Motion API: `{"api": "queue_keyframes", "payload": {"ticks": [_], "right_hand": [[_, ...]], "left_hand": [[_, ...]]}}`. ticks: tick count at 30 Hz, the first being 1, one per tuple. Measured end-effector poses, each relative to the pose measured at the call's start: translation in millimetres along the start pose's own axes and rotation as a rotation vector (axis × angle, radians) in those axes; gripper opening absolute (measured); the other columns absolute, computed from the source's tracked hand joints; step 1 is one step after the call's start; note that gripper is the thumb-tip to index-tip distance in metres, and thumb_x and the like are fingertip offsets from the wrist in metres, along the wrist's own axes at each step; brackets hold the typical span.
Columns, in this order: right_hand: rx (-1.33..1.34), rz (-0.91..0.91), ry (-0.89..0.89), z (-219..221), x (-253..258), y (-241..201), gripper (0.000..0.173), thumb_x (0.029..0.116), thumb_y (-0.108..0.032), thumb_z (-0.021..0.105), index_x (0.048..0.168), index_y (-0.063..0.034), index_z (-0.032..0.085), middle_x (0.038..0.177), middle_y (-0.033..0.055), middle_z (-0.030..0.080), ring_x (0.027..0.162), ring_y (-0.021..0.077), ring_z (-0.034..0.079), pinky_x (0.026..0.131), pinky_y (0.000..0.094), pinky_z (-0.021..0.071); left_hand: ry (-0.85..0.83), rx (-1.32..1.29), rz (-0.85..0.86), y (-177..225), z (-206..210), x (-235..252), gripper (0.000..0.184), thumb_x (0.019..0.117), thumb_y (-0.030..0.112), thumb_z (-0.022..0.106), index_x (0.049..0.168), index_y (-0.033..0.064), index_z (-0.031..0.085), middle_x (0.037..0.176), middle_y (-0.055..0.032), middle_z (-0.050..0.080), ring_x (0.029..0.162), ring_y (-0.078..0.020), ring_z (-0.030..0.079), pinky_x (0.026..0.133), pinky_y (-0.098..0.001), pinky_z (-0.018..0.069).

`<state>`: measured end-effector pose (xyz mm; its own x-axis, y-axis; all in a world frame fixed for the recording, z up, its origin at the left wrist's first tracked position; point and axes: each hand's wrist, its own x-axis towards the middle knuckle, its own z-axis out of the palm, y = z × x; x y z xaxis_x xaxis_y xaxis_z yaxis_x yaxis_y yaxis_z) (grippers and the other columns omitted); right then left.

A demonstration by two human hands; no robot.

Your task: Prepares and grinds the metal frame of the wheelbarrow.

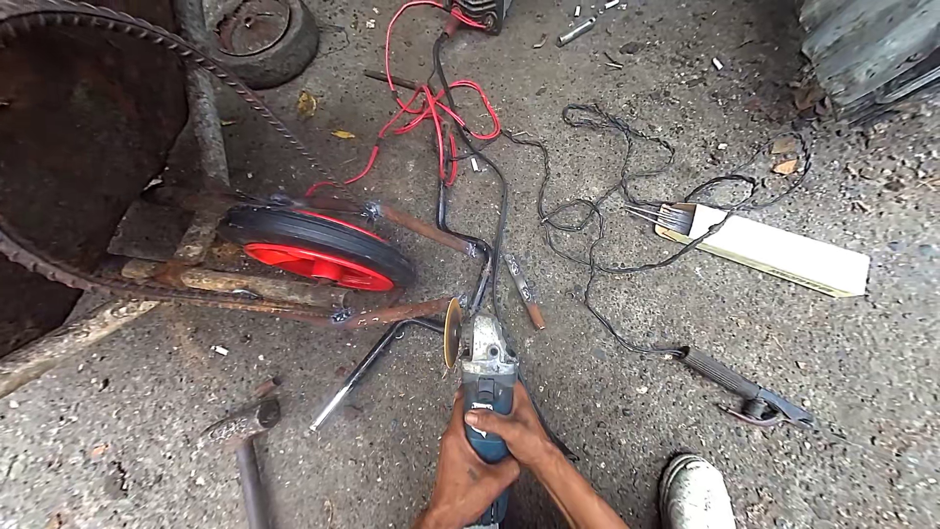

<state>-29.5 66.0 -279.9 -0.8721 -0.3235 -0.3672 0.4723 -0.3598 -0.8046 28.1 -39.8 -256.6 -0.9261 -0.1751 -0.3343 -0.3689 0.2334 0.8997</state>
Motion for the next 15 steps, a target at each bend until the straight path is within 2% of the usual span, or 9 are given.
{"api": "queue_keyframes", "payload": {"ticks": [9,15], "right_hand": [[-0.01,0.011,0.003,-1.6,1.1,0.0,0.071,0.0704,-0.016,0.085,0.128,0.0053,0.049,0.105,0.0115,0.073,0.096,0.015,0.073,0.09,0.0312,0.0604],[-0.007,0.011,0.007,-1.5,0.4,-2.0,0.071,0.0698,-0.014,0.084,0.128,0.0053,0.049,0.105,0.0109,0.073,0.096,0.0142,0.073,0.09,0.0303,0.0604]], "left_hand": [[0.001,0.0,0.012,-2.9,1.6,1.1,0.101,0.0527,0.02,0.091,0.139,-0.0043,0.045,0.111,-0.0036,0.072,0.099,-0.0049,0.07,0.09,-0.0251,0.0601],[-0.002,-0.022,0.008,-2.8,3.0,0.4,0.105,0.0527,0.019,0.092,0.142,-0.0054,0.042,0.114,-0.0046,0.071,0.101,-0.0053,0.07,0.092,-0.0246,0.0594]]}}
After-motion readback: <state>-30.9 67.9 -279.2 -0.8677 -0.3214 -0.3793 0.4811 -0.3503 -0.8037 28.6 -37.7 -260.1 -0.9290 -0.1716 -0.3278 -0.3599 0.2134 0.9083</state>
